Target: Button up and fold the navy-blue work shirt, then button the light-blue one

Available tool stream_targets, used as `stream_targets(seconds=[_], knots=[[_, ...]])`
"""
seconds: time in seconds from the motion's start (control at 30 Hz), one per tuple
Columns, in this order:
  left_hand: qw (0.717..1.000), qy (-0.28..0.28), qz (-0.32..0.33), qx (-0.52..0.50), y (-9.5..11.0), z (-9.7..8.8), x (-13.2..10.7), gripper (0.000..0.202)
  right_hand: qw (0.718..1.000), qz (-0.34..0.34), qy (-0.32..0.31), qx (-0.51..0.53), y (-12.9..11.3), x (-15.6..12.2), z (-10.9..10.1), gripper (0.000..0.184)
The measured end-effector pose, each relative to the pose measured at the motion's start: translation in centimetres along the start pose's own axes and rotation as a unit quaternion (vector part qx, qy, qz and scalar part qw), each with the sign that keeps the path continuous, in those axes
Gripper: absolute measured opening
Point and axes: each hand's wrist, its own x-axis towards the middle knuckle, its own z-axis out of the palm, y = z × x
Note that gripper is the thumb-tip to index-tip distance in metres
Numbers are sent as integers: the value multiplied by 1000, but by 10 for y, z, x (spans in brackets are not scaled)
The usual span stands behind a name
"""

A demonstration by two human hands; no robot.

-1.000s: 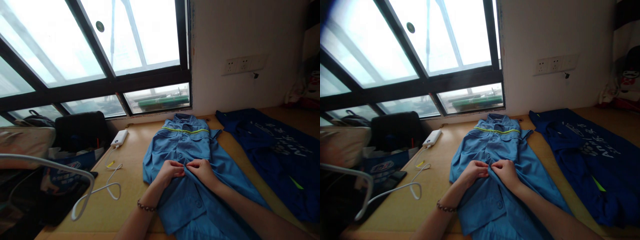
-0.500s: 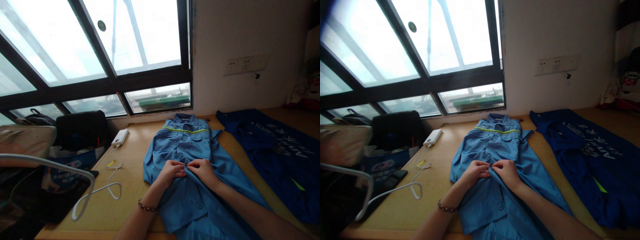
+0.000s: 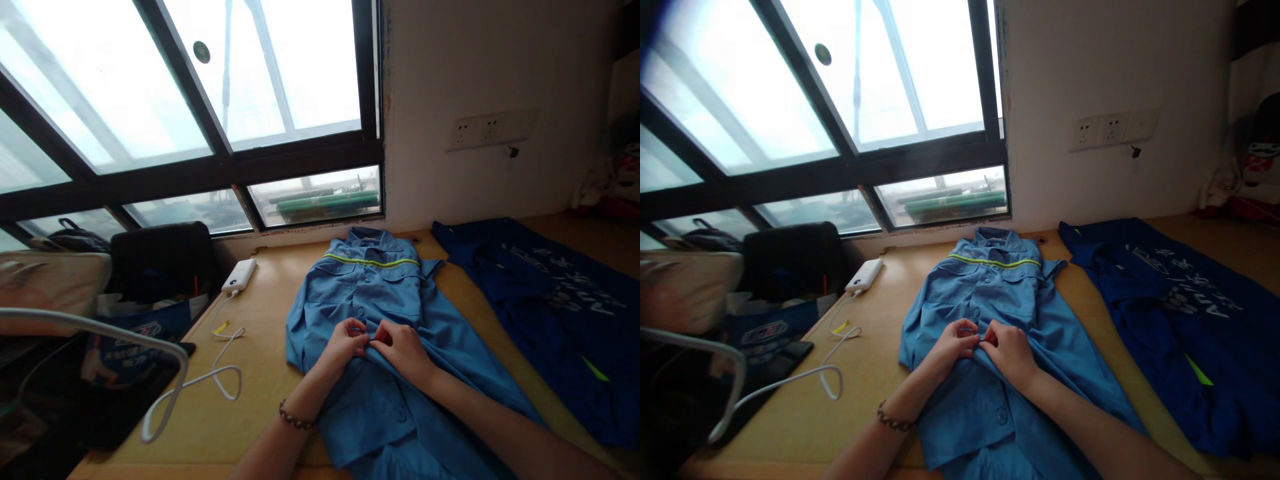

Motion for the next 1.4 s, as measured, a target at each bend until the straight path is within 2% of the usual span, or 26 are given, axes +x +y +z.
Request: stream_targets(seconds=[0.27, 0.43, 0.67, 0.8, 0.87, 0.97, 1.07, 1.17, 1.2, 1.27, 1.33, 1.4], knots=[[1000, 2, 7, -7, -1, 1, 1, 33, 999, -38, -24, -16, -1, 0, -1, 16], [999, -23, 27, -11, -1, 2, 0, 37, 995, -79, -45, -38, -2, -1, -2, 22], [997, -57, 54, -10, -1, 3, -1, 35, 996, -60, -64, -21, -2, -2, -3, 25], [996, -79, 46, 3, -1, 1, 2, 32, 996, -15, -53, 71, 4, 3, 3, 31], [995, -92, 46, 10, 0, 0, 2, 33, 986, 29, -71, 151, 7, 7, 6, 33], [992, -110, 62, 13, 1, 0, 1, 35, 942, 131, -128, 283, 6, 11, 5, 32], [990, -112, 78, 15, 2, 0, 0, 37, 892, 218, -169, 359, 5, 13, 1, 31], [991, -105, 81, 24, 2, 0, 0, 38, 874, 248, -195, 371, 8, 14, -1, 32], [991, -102, 77, 26, 2, 0, 0, 38, 881, 242, -191, 359, 10, 14, 0, 32], [994, -89, 65, 30, 0, 0, 3, 37, 924, 196, -147, 293, 10, 13, 0, 34], [996, -70, 52, 27, -2, 0, 6, 37, 977, 105, -68, 171, 6, 8, 0, 33], [997, -58, 49, 20, -4, 0, 9, 37, 999, -7, -23, 40, -5, 0, -2, 26]])
